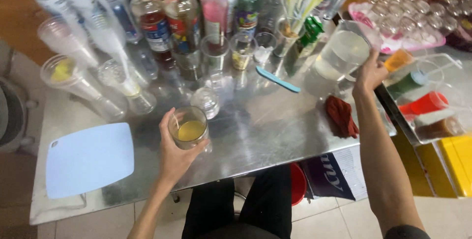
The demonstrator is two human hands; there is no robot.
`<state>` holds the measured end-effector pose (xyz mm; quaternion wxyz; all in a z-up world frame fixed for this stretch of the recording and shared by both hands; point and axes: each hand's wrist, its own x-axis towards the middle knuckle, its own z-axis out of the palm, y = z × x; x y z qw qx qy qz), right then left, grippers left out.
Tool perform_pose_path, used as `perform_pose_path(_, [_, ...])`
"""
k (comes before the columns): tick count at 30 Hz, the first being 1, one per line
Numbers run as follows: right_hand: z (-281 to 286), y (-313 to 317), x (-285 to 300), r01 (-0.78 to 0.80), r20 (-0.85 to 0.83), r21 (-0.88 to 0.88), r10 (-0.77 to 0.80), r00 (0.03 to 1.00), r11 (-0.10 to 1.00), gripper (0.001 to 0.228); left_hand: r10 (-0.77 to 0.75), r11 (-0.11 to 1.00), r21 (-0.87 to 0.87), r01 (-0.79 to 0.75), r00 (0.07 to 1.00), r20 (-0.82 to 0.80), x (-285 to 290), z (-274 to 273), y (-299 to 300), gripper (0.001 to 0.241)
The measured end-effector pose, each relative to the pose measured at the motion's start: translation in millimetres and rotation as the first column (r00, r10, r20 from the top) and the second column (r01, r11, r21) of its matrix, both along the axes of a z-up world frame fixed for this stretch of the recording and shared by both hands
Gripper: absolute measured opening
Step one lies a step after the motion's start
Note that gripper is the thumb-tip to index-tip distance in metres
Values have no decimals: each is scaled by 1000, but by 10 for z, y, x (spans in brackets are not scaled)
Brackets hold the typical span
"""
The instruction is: The person prepares a beverage by pouring liquids into a glass, adding ice, and cutting a lime. They then add the lime to the glass, seal it with a lid, and shake the mixture vigorously.
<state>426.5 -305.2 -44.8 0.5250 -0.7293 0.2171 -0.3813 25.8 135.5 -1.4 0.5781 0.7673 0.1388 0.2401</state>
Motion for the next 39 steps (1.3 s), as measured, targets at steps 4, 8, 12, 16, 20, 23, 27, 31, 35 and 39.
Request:
perform_pose_path(4, [205,93,-326,72,-151,-82,-83,985,994,104,-6,1000,-5,6,999,35,-78,-99,116,106])
perform_pose_path(8, [546,788,-1127,0,207,-254,54,977,967,66,-15,1000,22,13,994,104,-181,-354,147,116])
perform_pose_path(12, [881,1787,-2166,-331,182,-285,389,903,900,15,6,997,74,-15,992,122,-481,-373,128,116])
perform_pose_path(16, [879,2522,-2492,-552,196,-242,598,777,798,23,101,893,431,-130,991,88,-784,-614,365,104])
perform_pose_path(20, [1429,3324,-2500,-827,17,-362,890,456,430,17,241,608,724,-326,945,224,-935,-693,632,82])
perform_pose_path(23, [1818,3960,-2379,-893,-207,-400,928,308,207,19,296,552,746,-373,924,243,-959,-634,688,70])
perform_pose_path(27, [2055,4765,-2256,-931,-766,-291,637,89,-219,30,302,527,751,-398,914,272,-950,-618,660,50])
perform_pose_path(31, [1602,5296,-1858,-930,-927,-243,350,138,-276,39,314,543,726,-423,903,292,-971,-668,674,41])
perform_pose_path(35, [1184,5505,-1685,-959,-884,-133,468,0,-249,53,337,548,714,-436,896,289,-981,-744,692,37])
perform_pose_path(39, [1120,5418,-1729,-976,-859,-81,511,-35,-203,65,330,576,688,-442,895,299,-976,-753,706,31])
